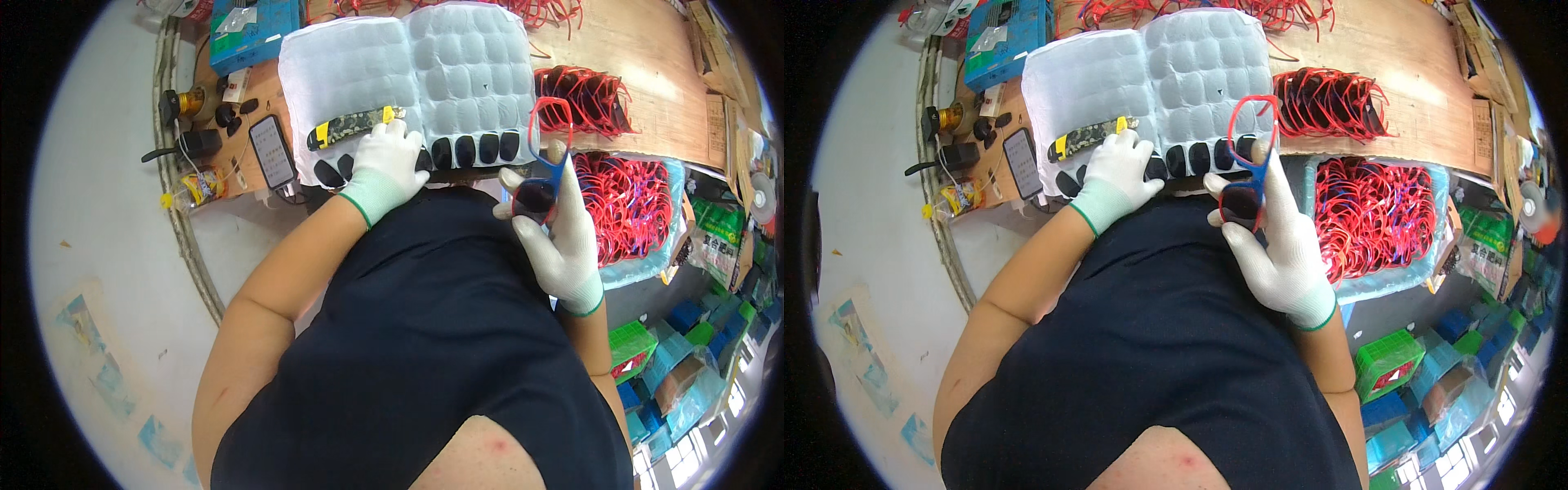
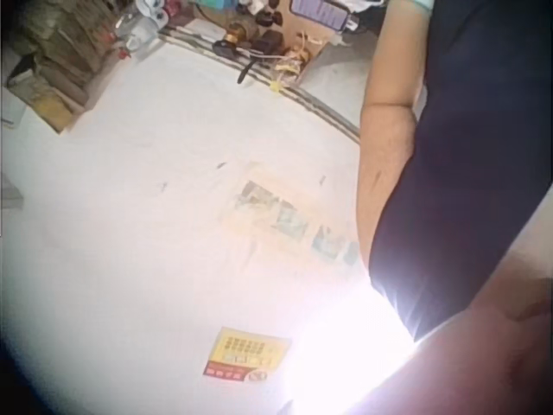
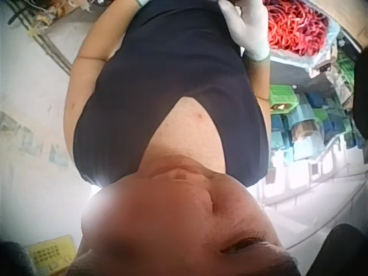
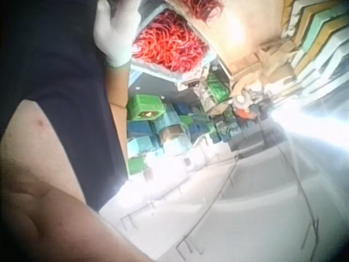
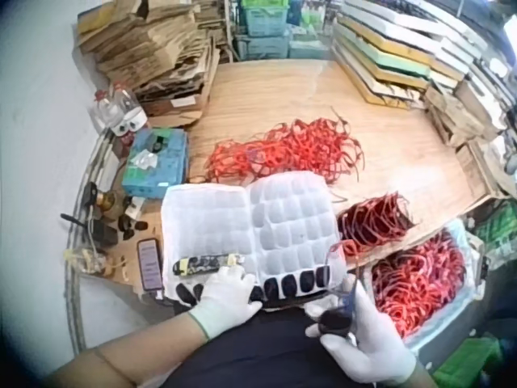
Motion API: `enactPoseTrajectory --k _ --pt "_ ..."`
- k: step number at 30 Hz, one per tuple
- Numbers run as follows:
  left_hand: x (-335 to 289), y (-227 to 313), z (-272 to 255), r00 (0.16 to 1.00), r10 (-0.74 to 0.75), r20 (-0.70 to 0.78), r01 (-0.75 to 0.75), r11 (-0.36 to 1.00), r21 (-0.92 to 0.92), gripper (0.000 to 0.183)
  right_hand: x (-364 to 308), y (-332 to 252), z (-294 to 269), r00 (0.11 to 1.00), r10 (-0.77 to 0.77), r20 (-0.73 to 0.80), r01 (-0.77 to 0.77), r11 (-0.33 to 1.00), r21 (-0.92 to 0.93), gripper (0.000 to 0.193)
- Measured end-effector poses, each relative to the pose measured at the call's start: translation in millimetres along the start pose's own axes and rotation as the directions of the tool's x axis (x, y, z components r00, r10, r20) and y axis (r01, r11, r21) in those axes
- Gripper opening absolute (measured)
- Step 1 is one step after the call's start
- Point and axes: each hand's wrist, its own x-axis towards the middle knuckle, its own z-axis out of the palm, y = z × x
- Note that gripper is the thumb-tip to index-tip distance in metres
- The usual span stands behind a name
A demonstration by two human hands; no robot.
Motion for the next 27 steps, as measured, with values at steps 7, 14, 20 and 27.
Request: enactPoseTrajectory --k 7,14,20,27 --pt "13.3 -2.5 -11.9 0.988 -0.115 0.101 0.136 0.964 -0.23 0.042 14.6 13.6 -24.0 0.993 -0.075 0.092 0.054 0.975 0.214 0.073" --pt "-21.2 -5.3 -79.6 0.996 -0.088 0.032 0.033 0.013 -0.999 0.031 22.6 13.7 -45.9 0.978 0.074 0.193 -0.155 0.878 0.452 0.037" --pt "-46.0 50.0 -86.3 0.991 -0.041 -0.124 -0.123 0.017 -0.992 0.026 43.3 -8.1 -12.8 0.959 0.038 0.28 -0.075 0.99 0.121 0.035" --pt "-65.2 15.4 -49.6 0.906 -0.241 -0.348 -0.202 0.477 -0.855 0.027 38.6 -13.4 14.3 0.974 0.115 0.197 -0.172 0.938 0.302 0.026"
